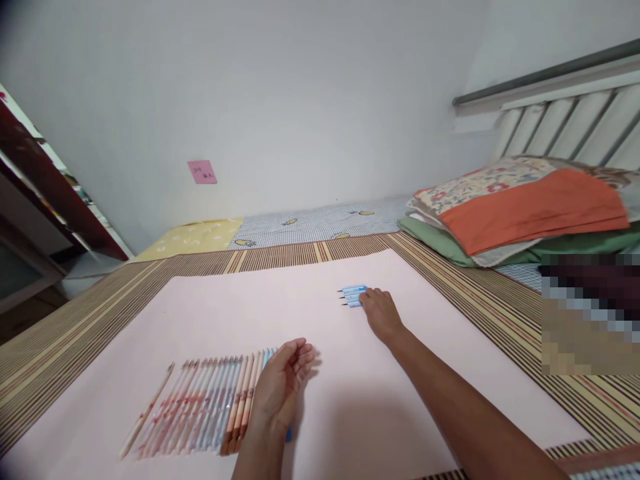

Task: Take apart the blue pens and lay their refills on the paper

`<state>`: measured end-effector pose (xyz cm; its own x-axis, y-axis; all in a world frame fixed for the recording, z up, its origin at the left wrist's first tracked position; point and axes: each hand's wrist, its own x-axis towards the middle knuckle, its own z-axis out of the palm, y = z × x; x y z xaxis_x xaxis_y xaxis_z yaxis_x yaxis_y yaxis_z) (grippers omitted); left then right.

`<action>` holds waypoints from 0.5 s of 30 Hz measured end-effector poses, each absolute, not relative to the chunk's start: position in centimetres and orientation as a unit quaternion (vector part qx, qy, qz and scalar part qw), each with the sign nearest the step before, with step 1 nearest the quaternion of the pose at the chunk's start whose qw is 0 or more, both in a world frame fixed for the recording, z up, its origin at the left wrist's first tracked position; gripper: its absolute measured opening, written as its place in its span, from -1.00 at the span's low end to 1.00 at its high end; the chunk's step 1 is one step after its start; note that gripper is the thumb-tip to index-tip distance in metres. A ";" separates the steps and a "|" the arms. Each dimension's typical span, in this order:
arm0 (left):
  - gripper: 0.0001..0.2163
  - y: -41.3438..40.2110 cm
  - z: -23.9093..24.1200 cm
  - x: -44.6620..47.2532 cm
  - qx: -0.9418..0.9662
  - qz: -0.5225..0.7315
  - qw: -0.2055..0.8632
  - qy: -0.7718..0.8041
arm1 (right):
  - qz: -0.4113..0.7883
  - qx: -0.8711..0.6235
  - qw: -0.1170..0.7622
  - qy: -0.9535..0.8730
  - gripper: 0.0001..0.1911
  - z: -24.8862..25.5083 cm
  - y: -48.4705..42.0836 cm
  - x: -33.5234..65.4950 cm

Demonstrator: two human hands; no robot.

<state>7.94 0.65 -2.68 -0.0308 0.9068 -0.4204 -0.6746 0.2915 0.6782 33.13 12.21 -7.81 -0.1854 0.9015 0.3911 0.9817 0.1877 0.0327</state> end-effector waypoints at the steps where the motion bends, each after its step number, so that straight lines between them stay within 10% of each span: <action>1: -0.92 0.7 -2.7 7.9 0.137 0.580 0.682 0.424 | -0.142 -0.622 0.143 -0.757 -0.77 -7.8 12.2 33.1; 15: -0.88 0.7 -2.8 7.8 0.155 0.588 0.675 0.419 | -0.059 -0.588 0.319 -0.741 -0.78 -6.0 4.1 33.0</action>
